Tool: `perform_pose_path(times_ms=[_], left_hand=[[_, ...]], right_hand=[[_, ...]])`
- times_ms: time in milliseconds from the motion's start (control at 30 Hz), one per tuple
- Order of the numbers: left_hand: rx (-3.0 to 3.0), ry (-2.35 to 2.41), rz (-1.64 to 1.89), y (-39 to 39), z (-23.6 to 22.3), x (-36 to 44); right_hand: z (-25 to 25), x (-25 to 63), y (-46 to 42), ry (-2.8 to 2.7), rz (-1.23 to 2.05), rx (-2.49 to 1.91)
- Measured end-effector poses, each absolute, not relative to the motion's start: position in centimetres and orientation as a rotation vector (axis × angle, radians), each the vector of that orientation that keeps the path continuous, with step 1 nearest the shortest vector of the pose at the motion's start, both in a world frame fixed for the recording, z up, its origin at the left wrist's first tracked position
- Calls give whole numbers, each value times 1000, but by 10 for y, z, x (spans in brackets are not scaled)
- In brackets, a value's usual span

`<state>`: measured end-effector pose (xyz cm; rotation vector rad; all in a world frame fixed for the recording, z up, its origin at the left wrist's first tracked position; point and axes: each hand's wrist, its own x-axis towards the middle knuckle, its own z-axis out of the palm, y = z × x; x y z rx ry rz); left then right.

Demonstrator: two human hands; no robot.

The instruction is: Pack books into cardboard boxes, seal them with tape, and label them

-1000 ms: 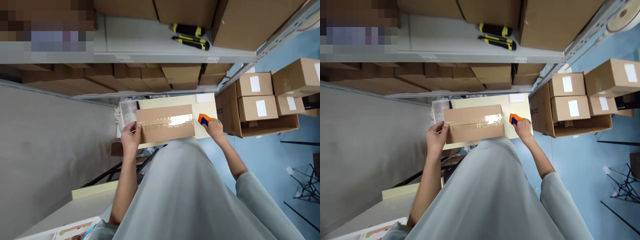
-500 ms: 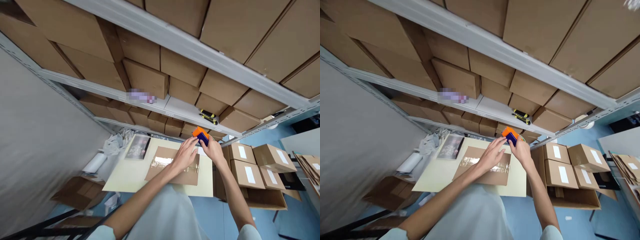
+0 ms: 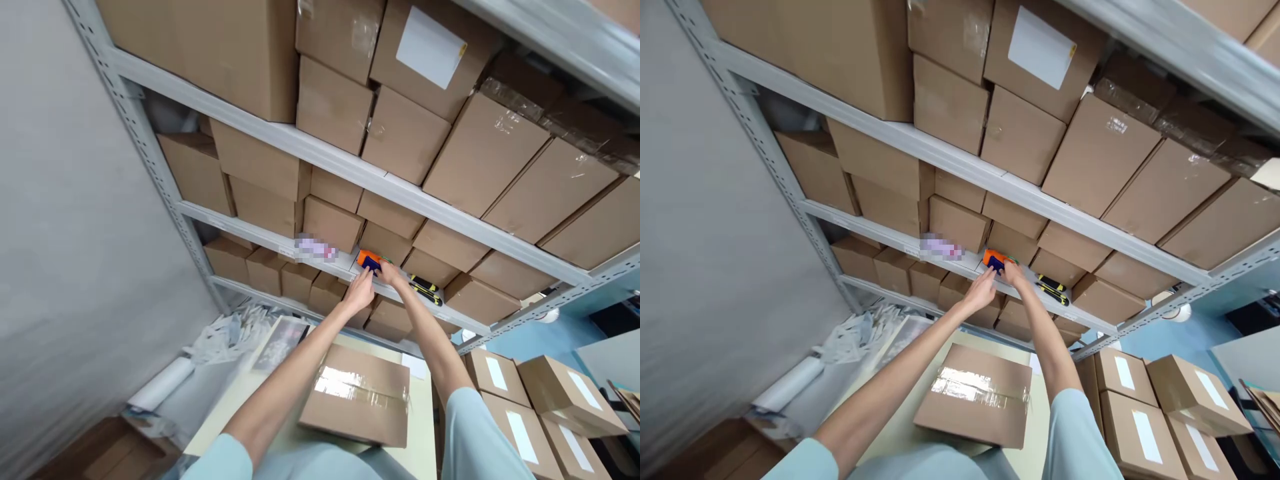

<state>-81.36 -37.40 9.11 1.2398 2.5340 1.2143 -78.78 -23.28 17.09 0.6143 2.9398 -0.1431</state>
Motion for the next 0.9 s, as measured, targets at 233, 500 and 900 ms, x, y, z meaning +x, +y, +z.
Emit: perform_pose_path(times_ms=[233,500,900], left_hand=[[1233,2485,1362,-422,61,-773],[921,2462,1469,-523,-1,-718],[432,2389,1173,-594,-31,-652]], right_hand=[[146,-806,-235,2946,-161,730],[110,-694,-222,3367,-593,748],[26,-406,-347,2781,-1275,1785]])
